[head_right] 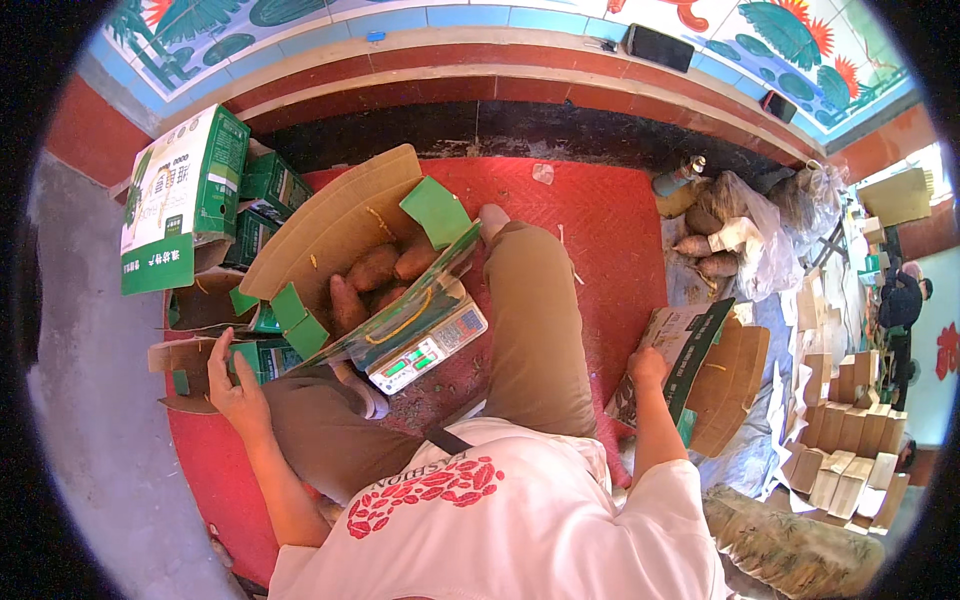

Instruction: Sort sweet potatoes from a pile into cardboard boxes and weigh them on a scale.

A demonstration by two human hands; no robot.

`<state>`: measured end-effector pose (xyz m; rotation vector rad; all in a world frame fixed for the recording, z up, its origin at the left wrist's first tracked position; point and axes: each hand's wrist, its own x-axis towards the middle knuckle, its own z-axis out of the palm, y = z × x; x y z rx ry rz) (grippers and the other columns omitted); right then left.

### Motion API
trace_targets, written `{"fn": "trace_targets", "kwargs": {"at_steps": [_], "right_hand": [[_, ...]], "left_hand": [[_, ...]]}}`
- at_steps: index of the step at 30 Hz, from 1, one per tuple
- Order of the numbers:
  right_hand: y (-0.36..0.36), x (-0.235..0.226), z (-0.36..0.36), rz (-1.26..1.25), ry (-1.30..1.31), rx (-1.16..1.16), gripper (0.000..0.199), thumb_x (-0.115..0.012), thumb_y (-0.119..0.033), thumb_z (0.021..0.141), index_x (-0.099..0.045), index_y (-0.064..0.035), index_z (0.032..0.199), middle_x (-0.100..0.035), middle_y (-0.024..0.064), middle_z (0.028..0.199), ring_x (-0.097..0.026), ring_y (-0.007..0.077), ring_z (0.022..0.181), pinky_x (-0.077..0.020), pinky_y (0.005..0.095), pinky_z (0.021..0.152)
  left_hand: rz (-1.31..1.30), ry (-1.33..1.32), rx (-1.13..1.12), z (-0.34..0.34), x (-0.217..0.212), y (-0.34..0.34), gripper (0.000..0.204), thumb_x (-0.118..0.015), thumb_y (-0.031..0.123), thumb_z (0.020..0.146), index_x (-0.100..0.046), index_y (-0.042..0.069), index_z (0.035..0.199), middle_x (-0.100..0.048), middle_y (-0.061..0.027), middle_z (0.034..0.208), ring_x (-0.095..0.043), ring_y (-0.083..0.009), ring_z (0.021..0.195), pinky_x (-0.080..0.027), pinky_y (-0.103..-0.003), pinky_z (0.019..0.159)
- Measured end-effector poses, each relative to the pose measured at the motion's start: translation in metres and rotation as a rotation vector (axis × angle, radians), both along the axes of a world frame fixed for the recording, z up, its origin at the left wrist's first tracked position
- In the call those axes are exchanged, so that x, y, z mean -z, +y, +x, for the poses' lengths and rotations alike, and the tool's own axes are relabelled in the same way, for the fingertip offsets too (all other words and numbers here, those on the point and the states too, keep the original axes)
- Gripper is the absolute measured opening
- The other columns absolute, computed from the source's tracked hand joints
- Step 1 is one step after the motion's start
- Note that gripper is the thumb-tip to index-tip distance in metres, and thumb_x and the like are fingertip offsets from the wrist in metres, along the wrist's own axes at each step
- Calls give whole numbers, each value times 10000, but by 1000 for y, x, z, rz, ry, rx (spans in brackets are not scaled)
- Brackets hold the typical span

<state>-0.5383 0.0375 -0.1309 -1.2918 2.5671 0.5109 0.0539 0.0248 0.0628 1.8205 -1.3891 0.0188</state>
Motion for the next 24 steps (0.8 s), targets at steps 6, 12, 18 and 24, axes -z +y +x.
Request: {"fn": "trace_targets", "kwargs": {"at_steps": [6,12,18,24], "right_hand": [[16,32,-19,-59,-47,41,336,-508,-285,819,-671,-23,952,-653,233,980,-624,375,975,-489,461,852],[31,37,1,-86,-202,124,323,-532,-289,788,-677,-65,969,-650,227,984,-618,370,986,-485,441,871],[74,77,11,148,-319,87,309,-551,-263,787,-662,-128,1041,-630,179,1092,-595,331,1051,-473,421,904],[109,94,26,349,-415,-48,374,-573,-283,796,-623,-146,1140,-622,177,1131,-595,326,1060,-463,430,919]], "left_hand": [[-1,-18,7,-3,0,-3,309,-504,11,871,-578,0,1171,-612,-123,1153,-571,-245,1076,-414,-343,956],[17,-41,7,-3,0,-5,304,-510,12,868,-579,-3,1164,-613,-123,1147,-573,-250,1065,-415,-339,946],[47,-25,15,-2,4,-7,291,-506,24,890,-576,-2,1172,-612,-108,1157,-573,-221,1056,-421,-330,934],[59,7,37,-1,10,-12,281,-488,35,918,-566,-15,1183,-603,-99,1174,-561,-191,1063,-426,-321,931]]}}
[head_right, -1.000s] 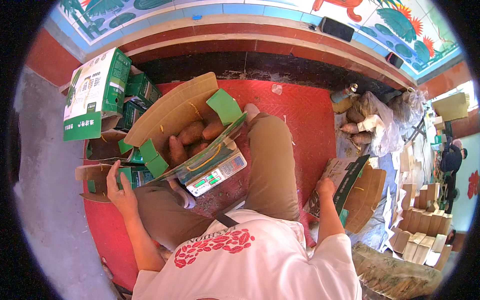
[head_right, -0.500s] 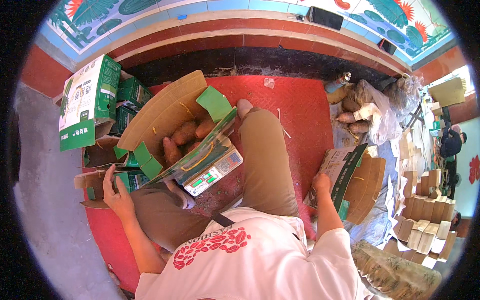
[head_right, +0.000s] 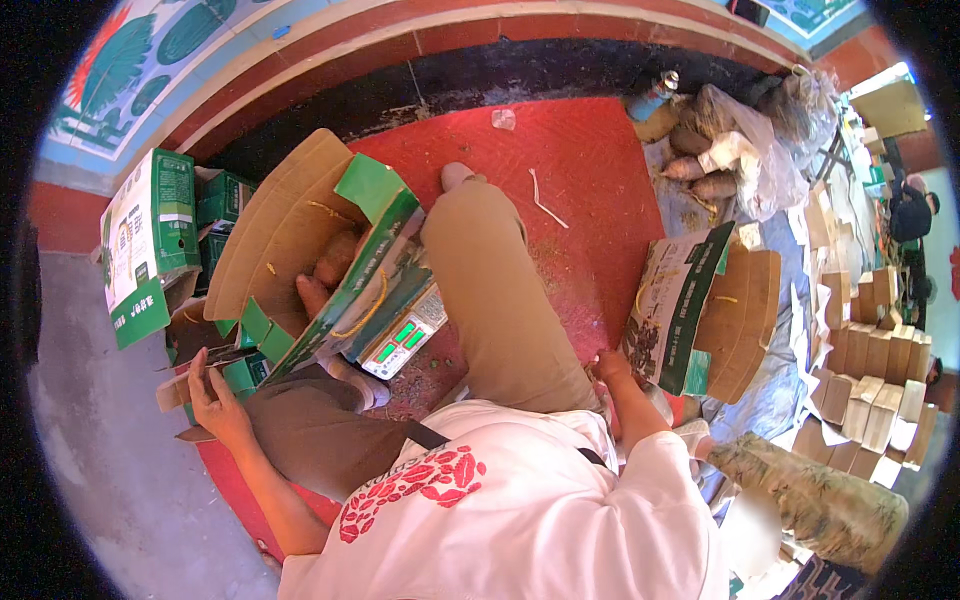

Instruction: Sort sweet potatoes from a pile into cardboard boxes and weigh them on a scale.

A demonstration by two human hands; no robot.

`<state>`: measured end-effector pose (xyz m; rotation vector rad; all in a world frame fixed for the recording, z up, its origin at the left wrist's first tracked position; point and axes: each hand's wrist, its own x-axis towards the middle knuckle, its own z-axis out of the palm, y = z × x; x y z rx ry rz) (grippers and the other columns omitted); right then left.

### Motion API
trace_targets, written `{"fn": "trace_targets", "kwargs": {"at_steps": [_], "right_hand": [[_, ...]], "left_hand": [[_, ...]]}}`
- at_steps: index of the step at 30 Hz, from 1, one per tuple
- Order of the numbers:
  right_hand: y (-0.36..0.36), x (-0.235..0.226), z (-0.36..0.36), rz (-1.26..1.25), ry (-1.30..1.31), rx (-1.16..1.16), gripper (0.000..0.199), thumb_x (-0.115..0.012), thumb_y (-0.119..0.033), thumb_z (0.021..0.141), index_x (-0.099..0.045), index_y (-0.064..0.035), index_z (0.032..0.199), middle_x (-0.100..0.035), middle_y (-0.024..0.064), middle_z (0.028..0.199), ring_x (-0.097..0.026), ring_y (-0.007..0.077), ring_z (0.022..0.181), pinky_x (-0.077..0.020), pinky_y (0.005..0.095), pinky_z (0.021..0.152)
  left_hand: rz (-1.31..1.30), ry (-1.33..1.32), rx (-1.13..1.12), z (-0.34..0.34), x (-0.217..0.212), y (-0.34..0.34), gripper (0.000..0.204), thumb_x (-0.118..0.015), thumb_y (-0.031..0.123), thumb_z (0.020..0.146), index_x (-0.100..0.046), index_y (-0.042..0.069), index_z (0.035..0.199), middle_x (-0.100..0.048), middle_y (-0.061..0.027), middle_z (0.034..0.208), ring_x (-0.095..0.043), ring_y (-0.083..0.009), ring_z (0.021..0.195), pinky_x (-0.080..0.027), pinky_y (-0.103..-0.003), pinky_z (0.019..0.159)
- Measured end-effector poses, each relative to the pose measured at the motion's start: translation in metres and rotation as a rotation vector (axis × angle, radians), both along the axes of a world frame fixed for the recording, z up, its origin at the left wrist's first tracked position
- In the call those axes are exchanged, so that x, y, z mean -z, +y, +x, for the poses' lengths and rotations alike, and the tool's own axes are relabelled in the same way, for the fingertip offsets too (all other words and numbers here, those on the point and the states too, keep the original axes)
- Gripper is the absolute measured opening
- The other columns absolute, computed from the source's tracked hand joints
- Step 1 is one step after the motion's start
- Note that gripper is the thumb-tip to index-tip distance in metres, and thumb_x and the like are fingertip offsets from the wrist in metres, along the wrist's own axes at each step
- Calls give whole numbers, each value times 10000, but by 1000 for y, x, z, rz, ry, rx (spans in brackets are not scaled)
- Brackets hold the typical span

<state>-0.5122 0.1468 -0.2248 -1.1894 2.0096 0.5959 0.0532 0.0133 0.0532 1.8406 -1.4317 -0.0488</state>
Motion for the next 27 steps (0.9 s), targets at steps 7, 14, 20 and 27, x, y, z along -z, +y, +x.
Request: {"fn": "trace_targets", "kwargs": {"at_steps": [7,14,20,27], "right_hand": [[30,17,12,109,-128,-14,420,-489,-398,887,-568,-162,1225,-580,187,1203,-567,333,1109,-449,443,941],[98,80,22,129,-138,-192,416,-456,-395,907,-564,-164,1236,-571,170,1227,-565,318,1119,-443,438,957],[157,97,16,50,-45,-365,414,-456,-385,908,-564,-163,1239,-567,159,1242,-564,305,1128,-442,429,963],[180,109,-3,220,-61,-397,411,-461,-377,905,-567,-159,1237,-566,144,1252,-562,297,1135,-440,425,967]], "left_hand": [[70,-107,-13,3,1,-2,293,-458,-7,918,-558,-21,1193,-600,-125,1178,-563,-208,1085,-419,-310,958],[124,-272,-19,5,-2,0,292,-459,13,922,-558,-22,1194,-601,-139,1181,-574,-222,1086,-420,-324,960],[155,-311,-49,9,1,-2,293,-466,23,921,-554,-24,1197,-601,-141,1180,-570,-228,1086,-417,-329,959],[188,-337,-37,-4,-2,-10,296,-482,46,916,-565,-3,1197,-609,-139,1155,-576,-245,1060,-423,-323,933]]}}
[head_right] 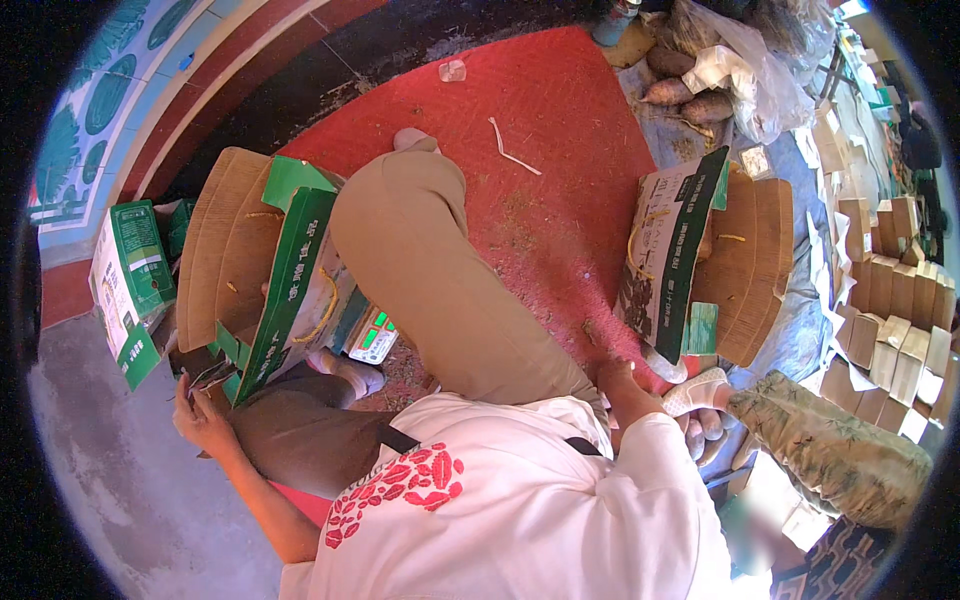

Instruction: Sort sweet potatoes from a pile into cardboard boxes and weigh them on a scale.

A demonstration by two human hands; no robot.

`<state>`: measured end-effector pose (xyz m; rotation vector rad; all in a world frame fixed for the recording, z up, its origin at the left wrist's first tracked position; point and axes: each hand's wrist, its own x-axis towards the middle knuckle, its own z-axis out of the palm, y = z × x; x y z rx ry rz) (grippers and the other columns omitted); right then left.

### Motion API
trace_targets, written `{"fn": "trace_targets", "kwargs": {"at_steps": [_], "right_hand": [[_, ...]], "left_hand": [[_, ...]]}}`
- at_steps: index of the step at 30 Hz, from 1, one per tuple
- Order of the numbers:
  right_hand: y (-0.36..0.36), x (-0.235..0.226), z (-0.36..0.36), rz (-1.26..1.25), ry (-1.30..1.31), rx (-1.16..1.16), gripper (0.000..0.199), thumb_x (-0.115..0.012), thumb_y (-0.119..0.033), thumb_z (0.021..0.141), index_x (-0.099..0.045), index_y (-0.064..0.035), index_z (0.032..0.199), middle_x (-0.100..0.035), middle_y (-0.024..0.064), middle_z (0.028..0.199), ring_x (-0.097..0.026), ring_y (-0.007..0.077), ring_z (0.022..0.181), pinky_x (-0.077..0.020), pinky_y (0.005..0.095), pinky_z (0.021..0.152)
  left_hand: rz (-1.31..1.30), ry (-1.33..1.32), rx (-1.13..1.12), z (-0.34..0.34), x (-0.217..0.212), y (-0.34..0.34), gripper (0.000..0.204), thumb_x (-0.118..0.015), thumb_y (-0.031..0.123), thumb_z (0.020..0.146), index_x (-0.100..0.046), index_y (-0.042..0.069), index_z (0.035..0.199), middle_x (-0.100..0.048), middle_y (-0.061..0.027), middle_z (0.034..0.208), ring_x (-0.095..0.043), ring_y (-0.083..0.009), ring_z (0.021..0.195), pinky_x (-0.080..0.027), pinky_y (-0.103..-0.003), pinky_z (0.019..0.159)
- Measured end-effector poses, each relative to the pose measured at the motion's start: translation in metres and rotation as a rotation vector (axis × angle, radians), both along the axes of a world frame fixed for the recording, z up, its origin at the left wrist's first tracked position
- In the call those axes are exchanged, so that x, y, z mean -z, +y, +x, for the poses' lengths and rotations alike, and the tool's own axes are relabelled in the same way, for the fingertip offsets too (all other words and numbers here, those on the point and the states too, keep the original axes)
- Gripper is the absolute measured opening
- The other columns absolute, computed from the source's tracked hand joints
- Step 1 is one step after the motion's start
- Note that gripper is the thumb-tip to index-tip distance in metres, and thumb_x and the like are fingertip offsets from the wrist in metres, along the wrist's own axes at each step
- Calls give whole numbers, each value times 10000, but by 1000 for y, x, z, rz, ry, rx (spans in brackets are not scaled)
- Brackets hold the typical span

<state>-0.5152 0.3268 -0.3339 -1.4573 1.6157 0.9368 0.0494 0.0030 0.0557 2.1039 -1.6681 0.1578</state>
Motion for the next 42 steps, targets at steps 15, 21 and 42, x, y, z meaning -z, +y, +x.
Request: {"fn": "trace_targets", "kwargs": {"at_steps": [15,21,42], "right_hand": [[-143,-83,7,8,-160,234,377,-513,-318,855,-618,-127,1163,-601,209,1150,-597,339,1057,-468,438,897],[-244,-134,25,-422,-271,406,342,-547,-329,850,-619,-90,1083,-611,176,1117,-593,359,1001,-481,446,845],[-312,-247,41,-1274,-341,366,159,-599,-111,822,-622,-42,964,-612,146,921,-609,349,819,-498,415,708]], "left_hand": [[-125,42,66,8,12,3,283,-486,53,925,-576,15,1191,-615,-127,1133,-594,-183,950,-465,-298,838],[-129,69,52,-3,7,5,285,-505,37,903,-581,12,1177,-607,-126,1140,-580,-246,1013,-437,-331,896],[-237,113,121,-18,-8,10,306,-515,-20,855,-593,8,1149,-611,-123,1151,-571,-253,1057,-412,-338,941]]}}
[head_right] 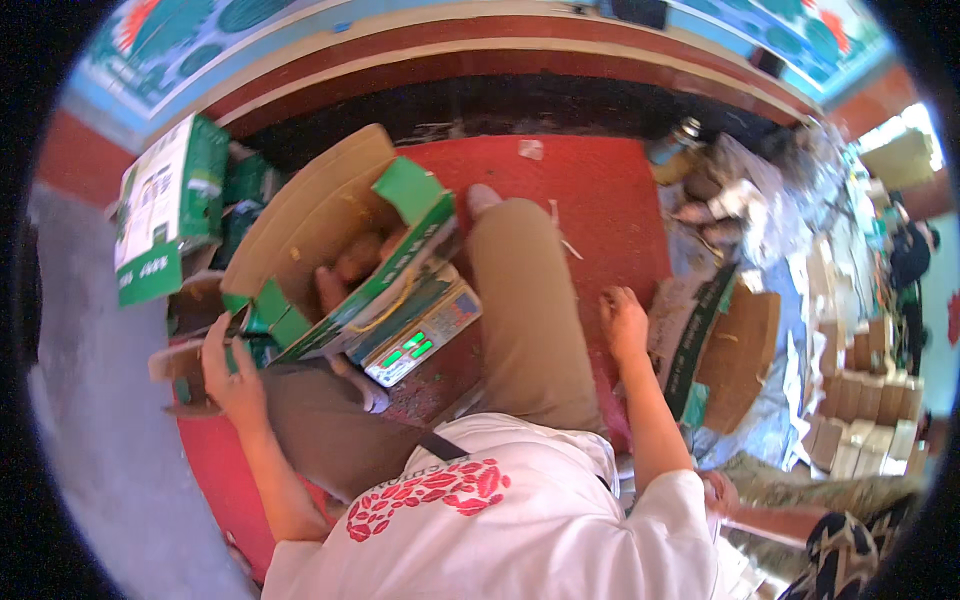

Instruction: Sort sweet potatoes from a pile into cardboard boxes and weigh them on a scale.

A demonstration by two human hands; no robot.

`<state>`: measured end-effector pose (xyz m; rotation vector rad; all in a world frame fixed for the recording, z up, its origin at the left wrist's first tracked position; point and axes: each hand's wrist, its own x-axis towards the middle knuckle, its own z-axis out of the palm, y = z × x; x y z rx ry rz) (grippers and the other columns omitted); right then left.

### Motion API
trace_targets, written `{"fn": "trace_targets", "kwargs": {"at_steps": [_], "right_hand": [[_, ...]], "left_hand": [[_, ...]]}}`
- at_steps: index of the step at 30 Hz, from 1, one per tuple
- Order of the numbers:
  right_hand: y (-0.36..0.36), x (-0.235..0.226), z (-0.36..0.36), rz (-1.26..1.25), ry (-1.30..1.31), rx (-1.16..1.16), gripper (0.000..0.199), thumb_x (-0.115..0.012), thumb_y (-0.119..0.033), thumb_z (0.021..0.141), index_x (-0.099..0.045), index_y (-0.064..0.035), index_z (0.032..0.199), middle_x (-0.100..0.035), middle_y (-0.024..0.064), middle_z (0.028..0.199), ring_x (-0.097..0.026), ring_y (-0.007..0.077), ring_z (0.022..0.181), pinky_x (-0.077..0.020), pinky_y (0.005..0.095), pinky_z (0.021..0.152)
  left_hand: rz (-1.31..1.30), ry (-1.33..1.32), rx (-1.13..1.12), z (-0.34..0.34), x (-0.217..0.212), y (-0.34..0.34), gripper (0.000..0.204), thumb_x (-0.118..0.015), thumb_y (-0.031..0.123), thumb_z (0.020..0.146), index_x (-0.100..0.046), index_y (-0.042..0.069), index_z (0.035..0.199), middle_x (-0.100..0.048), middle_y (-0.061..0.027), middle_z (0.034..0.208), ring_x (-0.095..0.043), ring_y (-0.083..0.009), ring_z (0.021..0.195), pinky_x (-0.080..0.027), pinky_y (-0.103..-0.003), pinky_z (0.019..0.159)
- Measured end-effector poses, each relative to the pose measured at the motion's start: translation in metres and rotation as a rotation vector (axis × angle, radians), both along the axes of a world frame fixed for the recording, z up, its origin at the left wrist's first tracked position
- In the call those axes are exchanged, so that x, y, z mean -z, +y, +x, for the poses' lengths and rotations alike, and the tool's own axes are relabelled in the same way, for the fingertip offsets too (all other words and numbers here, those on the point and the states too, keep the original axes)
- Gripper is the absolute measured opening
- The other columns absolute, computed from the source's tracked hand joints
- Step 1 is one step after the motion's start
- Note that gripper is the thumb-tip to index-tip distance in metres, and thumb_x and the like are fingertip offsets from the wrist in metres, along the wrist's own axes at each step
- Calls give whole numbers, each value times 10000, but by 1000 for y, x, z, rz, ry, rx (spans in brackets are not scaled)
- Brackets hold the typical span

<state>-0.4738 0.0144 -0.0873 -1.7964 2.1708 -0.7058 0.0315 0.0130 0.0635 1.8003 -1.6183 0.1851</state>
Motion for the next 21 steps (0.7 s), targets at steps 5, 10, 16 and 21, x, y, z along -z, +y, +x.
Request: {"fn": "trace_targets", "kwargs": {"at_steps": [5,10,16,21], "right_hand": [[-21,-15,13,-81,8,-84,157,-599,-69,821,-625,-18,967,-615,173,929,-617,346,832,-499,389,706],[-59,-33,12,-184,-51,-175,151,-599,-22,811,-620,2,958,-611,185,910,-614,340,816,-495,366,725],[-148,-145,87,-397,-253,-277,117,-595,-58,868,-632,10,957,-632,103,879,-596,173,820,-467,289,761],[-195,-205,174,-501,-452,-511,134,-612,-86,862,-648,-16,971,-641,90,877,-602,157,804,-475,277,730]], "left_hand": [[-59,72,52,2,-3,3,315,-550,-43,793,-603,-5,1100,-619,-164,1102,-580,-304,1037,-428,-368,931],[-81,57,-15,4,-4,6,325,-568,-38,768,-610,6,1087,-622,-168,1106,-580,-319,1049,-440,-382,929],[-79,63,-36,12,-3,11,308,-587,-23,763,-617,15,1068,-625,-175,1088,-587,-320,1043,-458,-380,910],[-78,57,-37,8,-4,5,304,-585,-31,761,-616,14,1060,-626,-177,1081,-592,-321,1030,-461,-383,904]]}}
